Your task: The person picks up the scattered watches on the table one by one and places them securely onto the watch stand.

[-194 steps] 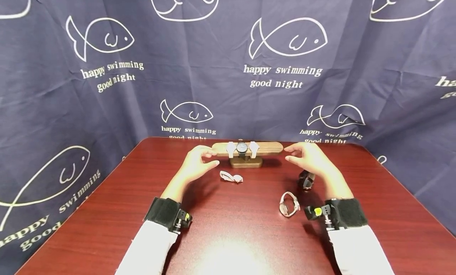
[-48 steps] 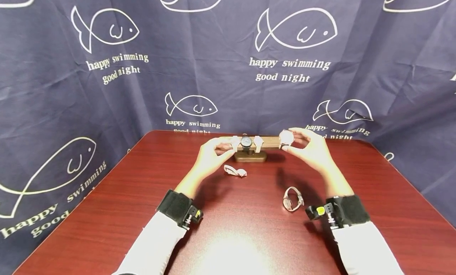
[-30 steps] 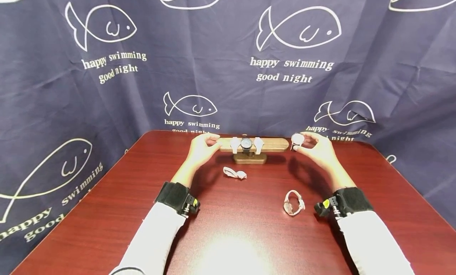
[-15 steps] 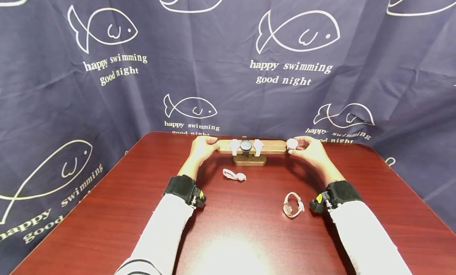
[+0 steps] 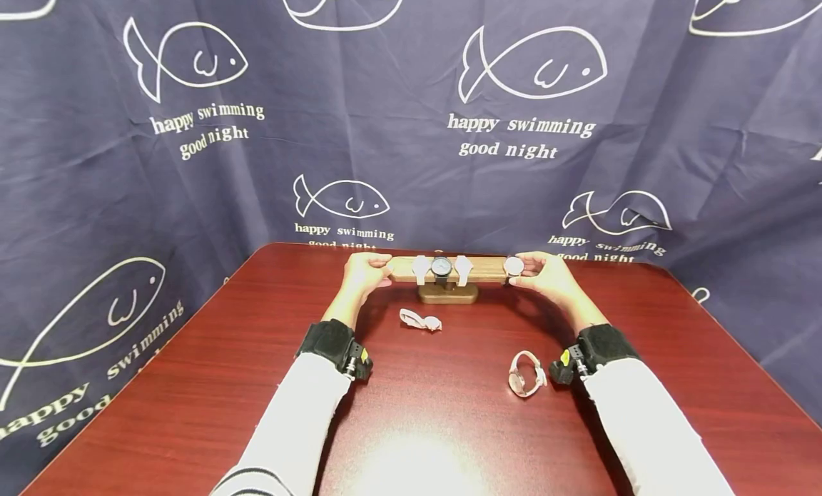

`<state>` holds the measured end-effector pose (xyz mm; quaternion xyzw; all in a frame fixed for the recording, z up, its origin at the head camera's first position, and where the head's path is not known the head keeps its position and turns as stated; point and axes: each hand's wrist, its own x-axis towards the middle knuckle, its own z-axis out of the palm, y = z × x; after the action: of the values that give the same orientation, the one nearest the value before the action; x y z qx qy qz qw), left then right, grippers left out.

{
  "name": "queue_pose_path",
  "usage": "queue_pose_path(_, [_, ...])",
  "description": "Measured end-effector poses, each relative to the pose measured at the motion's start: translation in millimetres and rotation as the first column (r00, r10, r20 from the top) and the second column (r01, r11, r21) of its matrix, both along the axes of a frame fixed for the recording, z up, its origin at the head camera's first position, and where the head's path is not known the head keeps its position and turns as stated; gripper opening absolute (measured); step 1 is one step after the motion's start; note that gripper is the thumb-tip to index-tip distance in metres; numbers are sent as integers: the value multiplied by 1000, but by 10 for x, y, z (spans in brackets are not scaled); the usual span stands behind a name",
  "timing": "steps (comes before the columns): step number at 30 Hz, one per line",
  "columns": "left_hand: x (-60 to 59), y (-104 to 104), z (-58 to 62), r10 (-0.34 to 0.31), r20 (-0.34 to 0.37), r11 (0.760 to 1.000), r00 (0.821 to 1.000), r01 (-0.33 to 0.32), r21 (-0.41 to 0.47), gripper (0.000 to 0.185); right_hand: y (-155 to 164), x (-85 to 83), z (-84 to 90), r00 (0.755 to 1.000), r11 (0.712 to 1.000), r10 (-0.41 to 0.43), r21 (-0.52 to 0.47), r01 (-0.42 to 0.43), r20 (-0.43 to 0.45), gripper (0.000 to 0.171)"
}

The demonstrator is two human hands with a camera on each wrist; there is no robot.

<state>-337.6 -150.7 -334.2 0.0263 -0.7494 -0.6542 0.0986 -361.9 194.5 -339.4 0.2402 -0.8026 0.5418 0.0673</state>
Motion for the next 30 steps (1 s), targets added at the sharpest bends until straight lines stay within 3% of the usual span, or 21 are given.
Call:
queue_pose_path(10, [-44, -24, -72, 9, 17, 1000, 1000, -9, 3, 30, -41, 34, 52, 999, 992, -36, 123, 38, -24, 56])
queue_pose_path(21, [-65, -31, -88, 8, 7, 1000, 1000, -8, 13, 31, 31, -231, -95, 999, 985, -26, 169, 31, -34, 57])
queue_pose_path(30, [-65, -26, -52, -2, -4, 1000, 1000, 2, 2, 33, 2, -242, -16, 1000, 989, 25, 148, -24, -9, 59])
